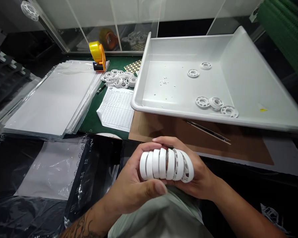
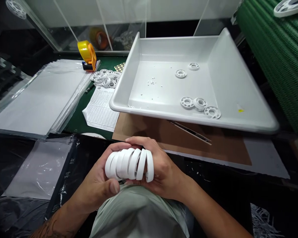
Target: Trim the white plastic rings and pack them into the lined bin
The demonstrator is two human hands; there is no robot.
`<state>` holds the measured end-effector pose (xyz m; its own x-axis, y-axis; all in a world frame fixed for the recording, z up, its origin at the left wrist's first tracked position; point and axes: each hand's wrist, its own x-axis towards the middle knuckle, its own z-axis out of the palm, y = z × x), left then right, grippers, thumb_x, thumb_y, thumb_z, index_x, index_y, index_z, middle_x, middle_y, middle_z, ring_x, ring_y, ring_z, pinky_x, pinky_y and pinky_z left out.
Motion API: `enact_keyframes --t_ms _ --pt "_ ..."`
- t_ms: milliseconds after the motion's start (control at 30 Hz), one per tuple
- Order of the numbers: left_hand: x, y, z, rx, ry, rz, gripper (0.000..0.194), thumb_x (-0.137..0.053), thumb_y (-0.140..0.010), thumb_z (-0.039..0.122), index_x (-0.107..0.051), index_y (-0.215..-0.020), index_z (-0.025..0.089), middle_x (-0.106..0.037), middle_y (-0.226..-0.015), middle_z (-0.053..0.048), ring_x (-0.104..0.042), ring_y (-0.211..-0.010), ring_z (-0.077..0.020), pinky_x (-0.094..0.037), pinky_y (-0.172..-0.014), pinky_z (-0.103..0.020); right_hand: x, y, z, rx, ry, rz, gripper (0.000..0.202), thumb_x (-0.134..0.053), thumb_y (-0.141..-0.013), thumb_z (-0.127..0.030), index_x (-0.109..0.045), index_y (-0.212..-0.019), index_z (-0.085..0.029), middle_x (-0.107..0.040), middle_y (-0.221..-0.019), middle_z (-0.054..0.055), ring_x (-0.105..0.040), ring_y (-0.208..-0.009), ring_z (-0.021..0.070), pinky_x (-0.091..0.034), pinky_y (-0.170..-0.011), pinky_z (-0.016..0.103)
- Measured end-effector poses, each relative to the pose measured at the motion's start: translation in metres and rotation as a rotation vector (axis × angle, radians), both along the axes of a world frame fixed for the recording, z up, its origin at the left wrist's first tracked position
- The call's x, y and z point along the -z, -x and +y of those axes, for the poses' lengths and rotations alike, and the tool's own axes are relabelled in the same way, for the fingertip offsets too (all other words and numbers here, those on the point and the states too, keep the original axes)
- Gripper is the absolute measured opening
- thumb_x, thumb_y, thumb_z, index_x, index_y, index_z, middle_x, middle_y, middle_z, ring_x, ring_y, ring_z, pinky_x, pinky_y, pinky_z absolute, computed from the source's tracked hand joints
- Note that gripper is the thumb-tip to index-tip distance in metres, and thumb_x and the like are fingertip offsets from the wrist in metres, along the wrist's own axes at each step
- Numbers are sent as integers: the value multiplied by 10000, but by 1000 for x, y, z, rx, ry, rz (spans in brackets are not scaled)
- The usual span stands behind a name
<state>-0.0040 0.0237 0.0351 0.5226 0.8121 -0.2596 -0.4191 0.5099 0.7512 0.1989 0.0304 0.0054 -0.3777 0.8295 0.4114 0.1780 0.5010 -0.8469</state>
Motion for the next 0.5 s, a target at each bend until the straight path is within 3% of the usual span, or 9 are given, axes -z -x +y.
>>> enact_keyframes --t_ms 133,267,400,500 --pt "2 6 -1 7 -105 7 540 -803 -911 459 -657 -1406 298 -683 -1350 -73 -660 -1167 -216 -532 -1007 -297 -7 -2 0 -59 113 44 608 -806 -984 -368 -514 -1504 -247 -609 -1398 141 -638 -1269 313 -555 -1091 449" --pt "-4 5 0 9 37 -78 558 -652 -972 606 -688 -1395 243 -724 -1339 -104 -678 -1212 -273 -509 -1064 -368 -9 -3 1 -95 189 121 602 -848 -950 -317 -552 -1470 -260 -620 -1376 106 -660 -1220 275 -567 -1058 395" --pt "-5 0 0 -56 163 -69 576 -599 -979 670 -740 -1313 223 -740 -1285 -105 -699 -1136 -247 -547 -994 -348 -8 -3 1 -104 189 123 602 -841 -953 -320 -540 -1472 -277 -623 -1373 103 -674 -1191 274 -579 -1045 405" --pt "-3 -2 1 -82 103 -21 372 -782 -922 486 -755 -1204 245 -745 -1196 -59 -697 -989 -177 -559 -854 -264 -9 -3 2 -119 201 85 552 -752 -1000 -269 -512 -1497 -266 -606 -1398 128 -668 -1209 285 -592 -1030 421"
